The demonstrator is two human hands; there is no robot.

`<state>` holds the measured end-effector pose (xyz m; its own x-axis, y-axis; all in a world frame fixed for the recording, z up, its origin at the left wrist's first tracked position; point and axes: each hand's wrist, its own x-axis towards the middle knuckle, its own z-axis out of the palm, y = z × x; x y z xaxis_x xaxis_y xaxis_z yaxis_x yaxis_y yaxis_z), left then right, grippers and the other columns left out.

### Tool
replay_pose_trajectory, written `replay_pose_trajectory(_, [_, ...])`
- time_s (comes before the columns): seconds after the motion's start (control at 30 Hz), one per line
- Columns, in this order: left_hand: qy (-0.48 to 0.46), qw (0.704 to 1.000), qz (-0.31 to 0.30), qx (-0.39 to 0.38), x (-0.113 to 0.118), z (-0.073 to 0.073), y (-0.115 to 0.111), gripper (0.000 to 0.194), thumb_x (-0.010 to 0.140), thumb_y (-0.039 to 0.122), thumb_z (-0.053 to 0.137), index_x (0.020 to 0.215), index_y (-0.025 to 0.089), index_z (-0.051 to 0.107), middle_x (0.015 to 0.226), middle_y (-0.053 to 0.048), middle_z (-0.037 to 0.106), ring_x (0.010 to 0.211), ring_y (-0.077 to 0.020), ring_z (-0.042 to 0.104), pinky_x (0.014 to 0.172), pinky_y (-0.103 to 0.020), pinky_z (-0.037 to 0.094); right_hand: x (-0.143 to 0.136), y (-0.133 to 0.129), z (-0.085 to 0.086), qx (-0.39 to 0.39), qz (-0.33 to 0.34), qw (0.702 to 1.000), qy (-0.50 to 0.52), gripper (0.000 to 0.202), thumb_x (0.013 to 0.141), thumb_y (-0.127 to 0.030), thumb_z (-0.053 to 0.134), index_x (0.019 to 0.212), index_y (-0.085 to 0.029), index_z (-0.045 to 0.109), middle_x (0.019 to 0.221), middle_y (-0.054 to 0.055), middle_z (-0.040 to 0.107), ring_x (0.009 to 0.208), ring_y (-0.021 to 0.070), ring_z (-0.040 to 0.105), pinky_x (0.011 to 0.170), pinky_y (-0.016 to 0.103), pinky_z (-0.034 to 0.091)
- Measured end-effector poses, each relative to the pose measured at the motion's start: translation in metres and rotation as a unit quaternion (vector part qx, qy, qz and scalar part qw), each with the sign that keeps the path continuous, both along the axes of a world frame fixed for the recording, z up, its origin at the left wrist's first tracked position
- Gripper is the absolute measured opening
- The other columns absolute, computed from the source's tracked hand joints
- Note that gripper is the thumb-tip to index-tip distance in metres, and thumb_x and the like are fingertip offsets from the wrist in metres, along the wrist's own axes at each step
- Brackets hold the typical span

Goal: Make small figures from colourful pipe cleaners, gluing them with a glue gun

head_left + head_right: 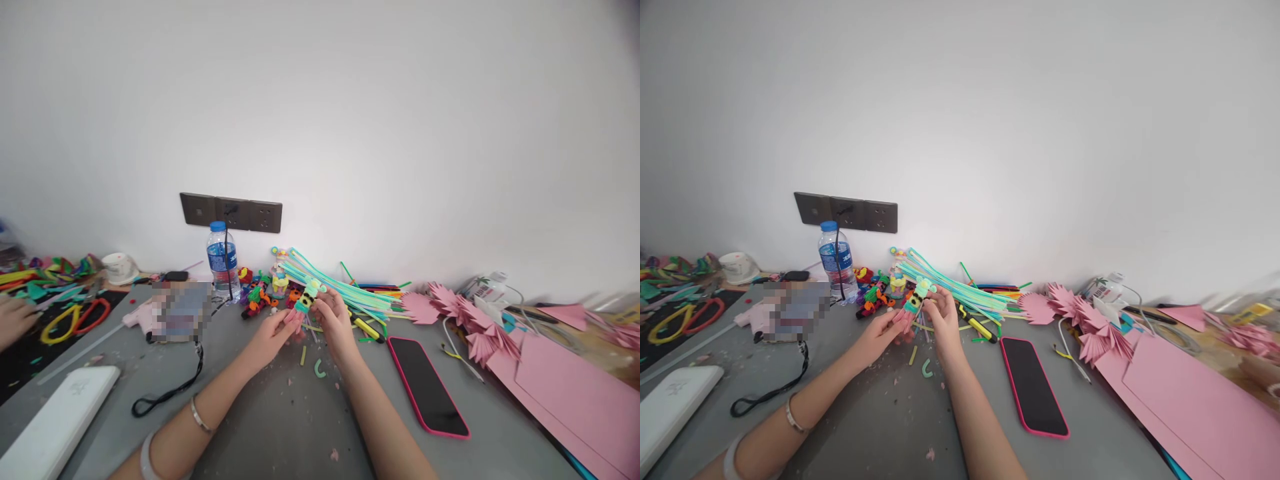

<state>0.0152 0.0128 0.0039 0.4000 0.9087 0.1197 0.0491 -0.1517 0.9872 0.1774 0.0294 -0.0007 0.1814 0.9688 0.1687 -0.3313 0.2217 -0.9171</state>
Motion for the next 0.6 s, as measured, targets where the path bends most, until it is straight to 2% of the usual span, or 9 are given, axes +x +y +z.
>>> replay_pose_trajectory(0.4, [-0.008,1.0,-0.015,0.007,0.001,0.0047,-0.0029,0.034,0.087,0.051,0.052,0.089,0.019,0.062,0.077,-0.004,0.068,0.073,-0.0204,0.065,0.061,-0.027,0.048,-0.0014,-0.0041,0.007,0.016,0.002,1.0,0.003,0.049,0.069,-0.037,0.075,0.111,-0.025,0.052,0.098,0.003,0.062,0.079,0.0176,0.059,0.071,0.03,0.048])
replay_pose_trajectory(0.6, [0.002,1.0,-0.008,0.017,0.0006,0.0032,-0.0014,0.035,0.087,0.052,0.051,0.084,0.018,0.061,0.077,-0.004,0.067,0.076,-0.0206,0.065,0.061,-0.026,0.046,0.0018,-0.0039,0.0077,0.053,-0.049,0.996,-0.041,0.052,0.071,-0.037,0.074,0.115,-0.025,0.05,0.098,0.003,0.058,0.071,0.0139,0.056,0.071,0.03,0.047])
